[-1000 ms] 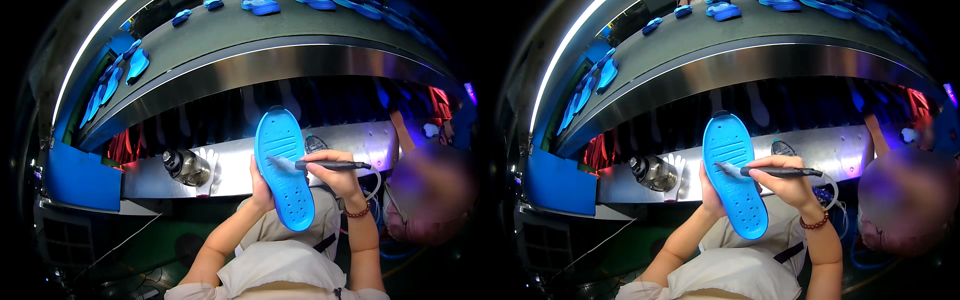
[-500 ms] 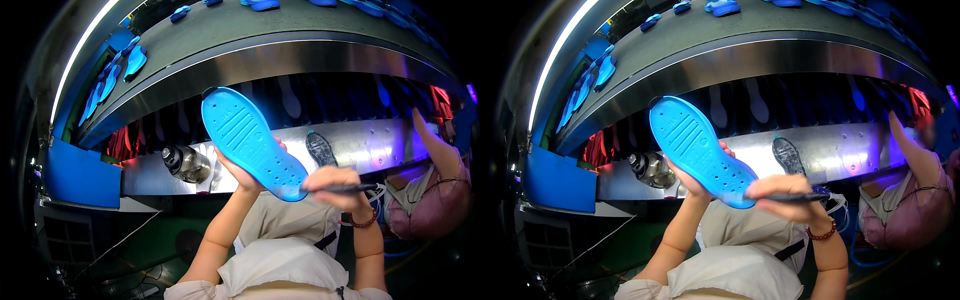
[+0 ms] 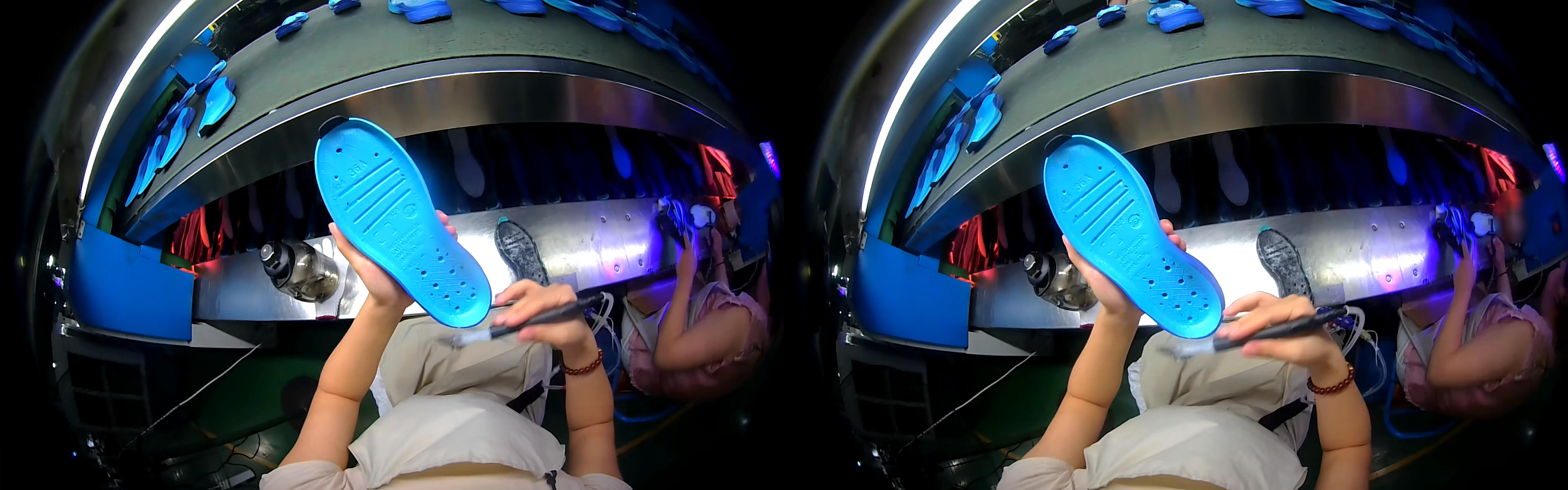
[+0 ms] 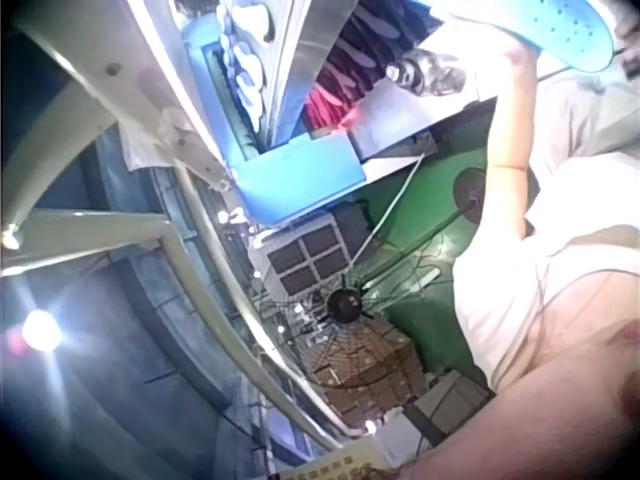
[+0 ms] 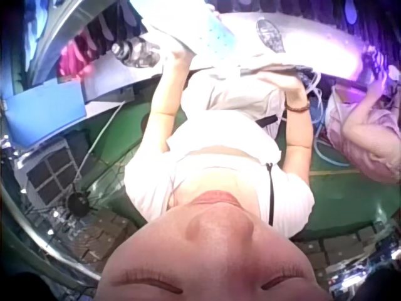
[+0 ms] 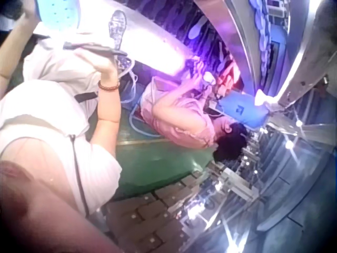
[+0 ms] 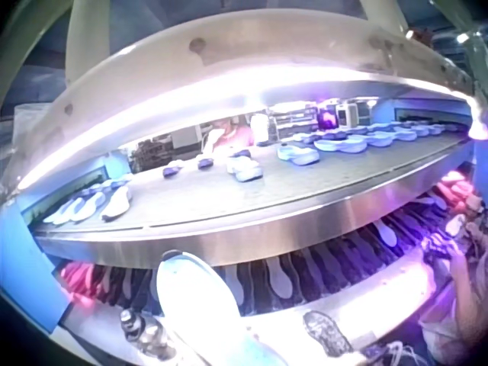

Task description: The person takes shoe soles from a conveyor belt, applies adhesive across the surface of each sole using a brush tool, and places the soles back onto the conveyor belt.

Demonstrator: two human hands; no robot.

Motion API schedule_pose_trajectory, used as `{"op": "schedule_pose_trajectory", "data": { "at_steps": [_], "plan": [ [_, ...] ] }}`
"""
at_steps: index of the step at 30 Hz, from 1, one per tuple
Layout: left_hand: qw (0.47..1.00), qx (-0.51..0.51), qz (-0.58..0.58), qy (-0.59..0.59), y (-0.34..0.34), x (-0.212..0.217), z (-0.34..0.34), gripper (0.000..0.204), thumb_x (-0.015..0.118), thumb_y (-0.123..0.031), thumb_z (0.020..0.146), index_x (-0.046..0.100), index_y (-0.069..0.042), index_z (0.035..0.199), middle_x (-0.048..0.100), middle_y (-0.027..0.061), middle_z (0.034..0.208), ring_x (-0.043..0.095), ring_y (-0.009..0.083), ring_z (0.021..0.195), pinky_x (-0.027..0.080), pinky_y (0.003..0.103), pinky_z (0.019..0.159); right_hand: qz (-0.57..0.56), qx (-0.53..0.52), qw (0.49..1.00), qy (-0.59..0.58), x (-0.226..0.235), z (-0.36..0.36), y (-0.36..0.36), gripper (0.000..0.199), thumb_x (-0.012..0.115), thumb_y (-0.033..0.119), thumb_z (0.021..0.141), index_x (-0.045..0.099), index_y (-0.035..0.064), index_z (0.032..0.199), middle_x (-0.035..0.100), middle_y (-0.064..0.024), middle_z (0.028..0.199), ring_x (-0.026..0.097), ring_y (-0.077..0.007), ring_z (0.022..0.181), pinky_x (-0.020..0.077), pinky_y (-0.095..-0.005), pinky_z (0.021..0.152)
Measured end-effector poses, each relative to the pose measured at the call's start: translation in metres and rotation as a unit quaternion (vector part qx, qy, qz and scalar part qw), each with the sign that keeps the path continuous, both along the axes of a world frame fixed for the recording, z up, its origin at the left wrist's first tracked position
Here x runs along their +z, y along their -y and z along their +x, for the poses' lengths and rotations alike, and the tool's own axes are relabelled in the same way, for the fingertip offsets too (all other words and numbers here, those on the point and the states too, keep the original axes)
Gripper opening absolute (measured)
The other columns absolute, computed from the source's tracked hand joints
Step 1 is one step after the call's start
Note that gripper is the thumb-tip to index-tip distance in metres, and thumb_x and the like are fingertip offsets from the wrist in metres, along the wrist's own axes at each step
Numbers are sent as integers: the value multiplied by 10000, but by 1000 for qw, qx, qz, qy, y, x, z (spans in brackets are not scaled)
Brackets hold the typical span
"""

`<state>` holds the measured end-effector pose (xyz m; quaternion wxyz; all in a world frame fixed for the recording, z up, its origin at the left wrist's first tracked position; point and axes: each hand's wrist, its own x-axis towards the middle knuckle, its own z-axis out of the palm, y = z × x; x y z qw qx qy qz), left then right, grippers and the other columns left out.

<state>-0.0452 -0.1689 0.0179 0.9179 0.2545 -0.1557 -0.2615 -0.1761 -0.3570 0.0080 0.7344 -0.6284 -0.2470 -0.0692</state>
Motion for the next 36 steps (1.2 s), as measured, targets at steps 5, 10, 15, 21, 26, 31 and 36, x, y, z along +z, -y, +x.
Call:
{"op": "schedule_pose_trajectory", "data": {
  "at_steps": [5, 10, 15, 21, 26, 31, 36],
  "plan": [
    [996, -32, 45, -68, 10, -5, -21, 947, 185, -745, 788, 231, 5, 1364, 426, 230, 1265, 493, 363, 1100, 416, 495, 915, 220, -82, 957, -172, -7, -4, -23, 165, 623, -10, 779, 642, -46, 939, 637, -179, 972, 610, -229, 926, 491, -296, 813],
    [992, -120, 37, -14, 1, -23, -33, 716, 341, -520, 869, 267, 2, 1353, 445, 199, 1272, 504, 320, 1104, 391, 431, 961, 23, -92, 960, -262, 21, -17, -26, 209, 640, -17, 761, 638, -40, 969, 652, -160, 940, 618, -119, 702, 508, -205, 600],
    [966, -219, 136, 26, -3, -5, -19, 640, 487, -361, 829, 334, 21, 1320, 489, 202, 1222, 548, 273, 1045, 431, 360, 914, -96, -109, 974, -176, 31, -11, -6, 203, 654, -34, 738, 660, 0, 938, 669, -135, 913, 634, -124, 668, 507, -209, 583],
    [896, -362, 249, -65, -8, 4, -7, 623, 506, -357, 817, 386, 28, 1292, 528, 190, 1171, 558, 257, 1022, 445, 360, 884, -226, 45, 973, 29, 53, 1, 15, 212, 694, 25, 717, 654, -5, 923, 662, -143, 935, 647, -243, 886, 512, -308, 791],
    [836, -430, 340, 39, -13, 9, 2, 646, 492, -417, 819, 406, 28, 1279, 538, 195, 1164, 566, 264, 1010, 444, 380, 892, -288, 89, 953, 28, 63, 3, 20, 190, 674, 35, 731, 645, -5, 914, 659, -137, 940, 643, -253, 875, 512, -311, 765],
    [865, -386, 313, -60, -16, 17, 2, 668, 508, -434, 807, 405, 22, 1285, 518, 197, 1203, 557, 276, 1035, 435, 388, 906, -273, 2, 962, 16, 57, 4, 37, 196, 680, 19, 730, 646, -4, 922, 656, -147, 955, 632, -250, 934, 509, -317, 806],
    [871, -312, 369, -89, -31, 9, 9, 664, 514, -444, 784, 439, 15, 1257, 527, 196, 1194, 562, 289, 1010, 440, 394, 894, -280, 51, 958, -17, 50, -14, 47, 198, 660, 53, 754, 644, -8, 941, 662, -135, 937, 643, -233, 888, 501, -298, 797]
  ]
}}
